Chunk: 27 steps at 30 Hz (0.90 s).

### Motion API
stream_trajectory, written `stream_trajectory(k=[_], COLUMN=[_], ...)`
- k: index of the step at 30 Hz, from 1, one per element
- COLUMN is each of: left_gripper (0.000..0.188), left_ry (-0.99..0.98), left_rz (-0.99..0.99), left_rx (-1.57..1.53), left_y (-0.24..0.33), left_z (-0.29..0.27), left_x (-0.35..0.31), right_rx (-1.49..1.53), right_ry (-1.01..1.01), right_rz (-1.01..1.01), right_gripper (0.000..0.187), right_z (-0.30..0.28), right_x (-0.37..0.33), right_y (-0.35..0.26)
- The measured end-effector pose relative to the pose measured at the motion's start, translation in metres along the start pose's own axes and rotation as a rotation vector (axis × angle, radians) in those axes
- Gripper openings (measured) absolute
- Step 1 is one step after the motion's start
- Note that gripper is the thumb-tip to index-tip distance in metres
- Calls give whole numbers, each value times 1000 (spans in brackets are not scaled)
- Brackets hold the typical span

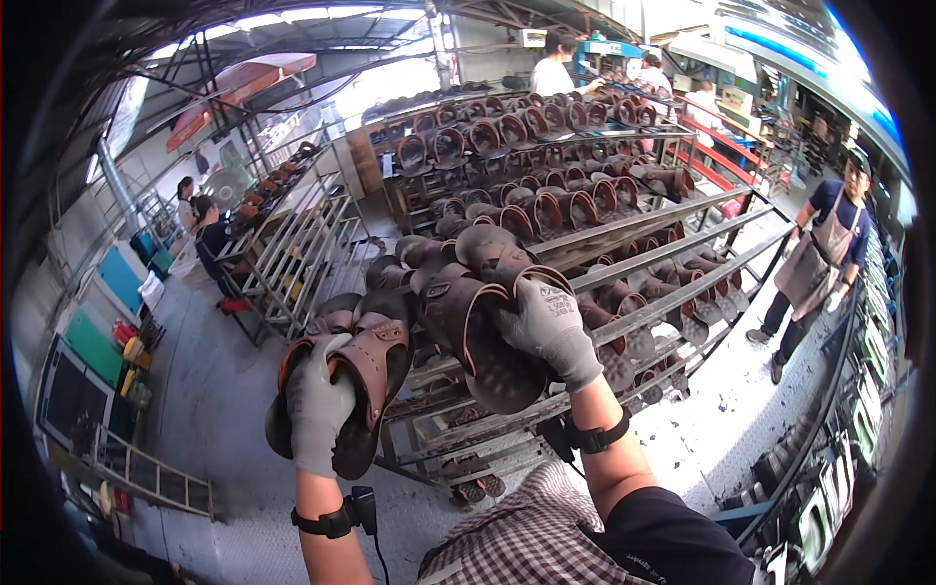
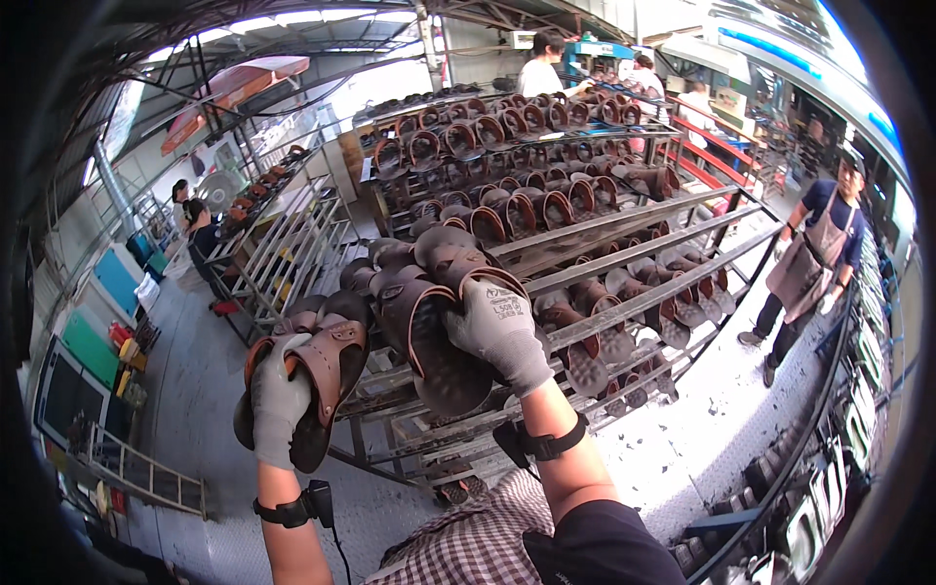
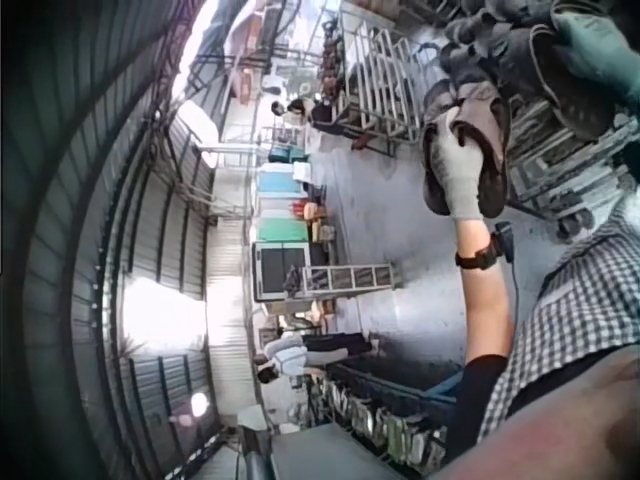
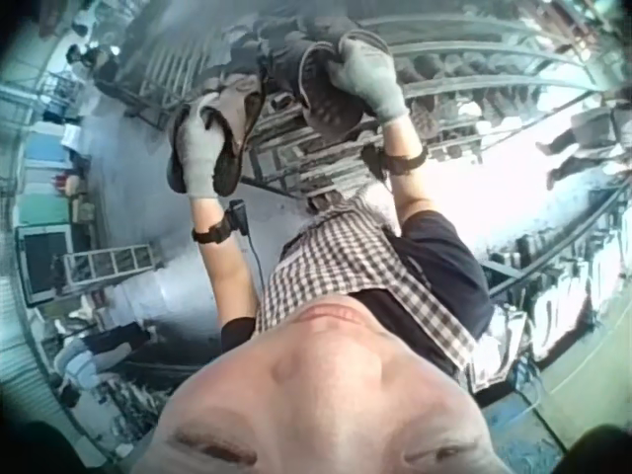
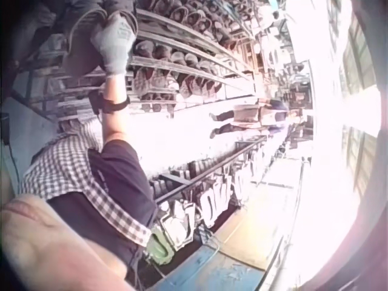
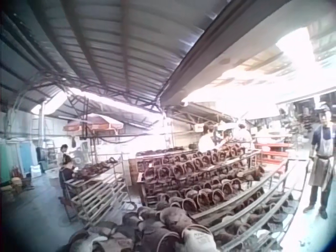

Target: Taking shoe components from a rack and placing them onto a rotating molding machine conveyor.

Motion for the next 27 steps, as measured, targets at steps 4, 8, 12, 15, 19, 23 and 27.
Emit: stream_trajectory(k=[4,8,12,15,19,23,27], left_gripper=[44,44,42,38,39,38,40], left_ry=[63,84,43,70,145,151,130], left_rz=[74,75,107,118,262,230,221], left_rx=[-63,-120,-139,-199,-252,-269,-234], left_y=[-8,-11,-16,-20,-24,-24,-21], left_z=[-1,1,-1,-2,-3,-3,-5], left_x=[-3,-5,-2,1,0,-1,-3], right_rx=[-11,44,22,45,57,-2,4], right_ry=[7,16,-23,-36,-9,-5,12], right_rz=[-5,-27,3,58,24,73,62], right_gripper=[40,41,38,37,37,37,37], right_z=[-1,-6,-15,-20,-21,-19,-16], right_x=[0,0,-1,-3,-5,-5,-5], right_y=[-2,-7,-12,-16,-20,-21,-18])
Point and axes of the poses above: each hand's wrist, its own x-axis towards the middle knuckle, its own z-axis out of the palm, y = z × x, the point moved 1 cm from there along x, towards the middle knuckle, and after that the axes turned 5 degrees about -x, right-handed, at the moved point
